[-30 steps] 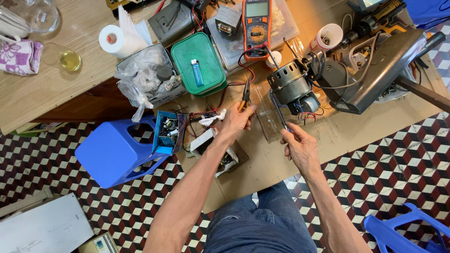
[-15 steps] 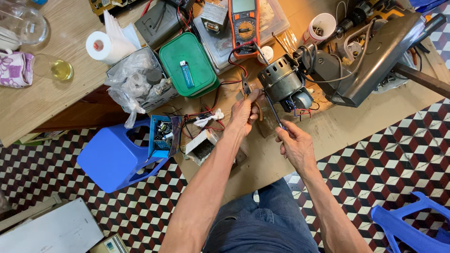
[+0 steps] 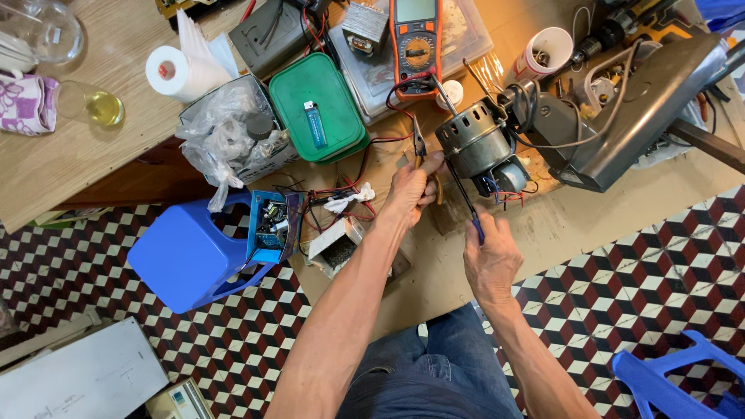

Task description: The person disassembles a small electric motor, removes the rotor, and uses a multimeter to test the electrical connections. They then reassemble the motor and secure it with a screwdriver.

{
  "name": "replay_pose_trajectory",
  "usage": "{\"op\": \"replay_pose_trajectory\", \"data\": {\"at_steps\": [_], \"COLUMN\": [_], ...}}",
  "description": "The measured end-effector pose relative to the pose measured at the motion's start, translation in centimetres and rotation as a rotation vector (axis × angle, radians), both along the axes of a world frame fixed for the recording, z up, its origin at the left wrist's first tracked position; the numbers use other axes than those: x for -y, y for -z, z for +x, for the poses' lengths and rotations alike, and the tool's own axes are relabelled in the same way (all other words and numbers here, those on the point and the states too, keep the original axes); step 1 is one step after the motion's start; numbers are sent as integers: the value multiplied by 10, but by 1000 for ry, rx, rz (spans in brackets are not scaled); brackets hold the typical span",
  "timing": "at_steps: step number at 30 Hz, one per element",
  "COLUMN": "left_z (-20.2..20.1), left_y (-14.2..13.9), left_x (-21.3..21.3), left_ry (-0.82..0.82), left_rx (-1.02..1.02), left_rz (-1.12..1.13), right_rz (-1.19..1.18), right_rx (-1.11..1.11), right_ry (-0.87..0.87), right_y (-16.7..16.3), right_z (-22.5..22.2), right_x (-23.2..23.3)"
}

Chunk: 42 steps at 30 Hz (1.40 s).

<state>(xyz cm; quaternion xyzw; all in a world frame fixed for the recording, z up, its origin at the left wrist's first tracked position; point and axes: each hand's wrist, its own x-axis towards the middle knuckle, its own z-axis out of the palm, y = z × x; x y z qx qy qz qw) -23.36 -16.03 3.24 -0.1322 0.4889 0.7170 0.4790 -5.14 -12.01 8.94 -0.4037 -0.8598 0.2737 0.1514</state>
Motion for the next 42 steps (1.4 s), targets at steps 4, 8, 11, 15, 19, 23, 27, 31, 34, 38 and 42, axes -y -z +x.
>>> {"op": "replay_pose_trajectory", "data": {"at_steps": [4, 8, 11, 15, 19, 23, 27, 31, 34, 38, 42], "left_z": [-4, -15, -26, -32, -34, -36, -32, -28, -26, -23, -24], "left_y": [-10, -14, -14, -18, -22, -18, -13, -12, -13, -14, -17], "left_x": [0, 5, 21, 58, 76, 67, 63, 61, 60, 60, 65], "left_ry": [29, 140, 342, 510, 586, 618, 621, 655, 811, 759, 623], "left_rx": [17, -71, -375, -946, -1111, -1192, -1298, -1359, -1266, -1311, -1521], "left_rz": [-33, -61, -295, -493, -477, -461, -458, -494, -604, -607, -527], "right_rz": [-151, -195, -201, -215, -295, -287, -276, -294, -299, -311, -340], "right_rx": [-68, -76, -37, -110, -74, -62, -92, -48, -48, -52, -28], "right_ry": [23, -19, -11, -39, -7, -22, -45, -27, -40, -39, -30], "right_y": [8, 15, 17, 15, 10, 10, 12, 13, 12, 9, 8], "right_z": [-4, -5, -9, -14, -17, -19, -20, -19, -19, -19, -19], "right_x": [-2, -13, -14, -11, -10, -13, -15, -16, -17, -18, -18]}}
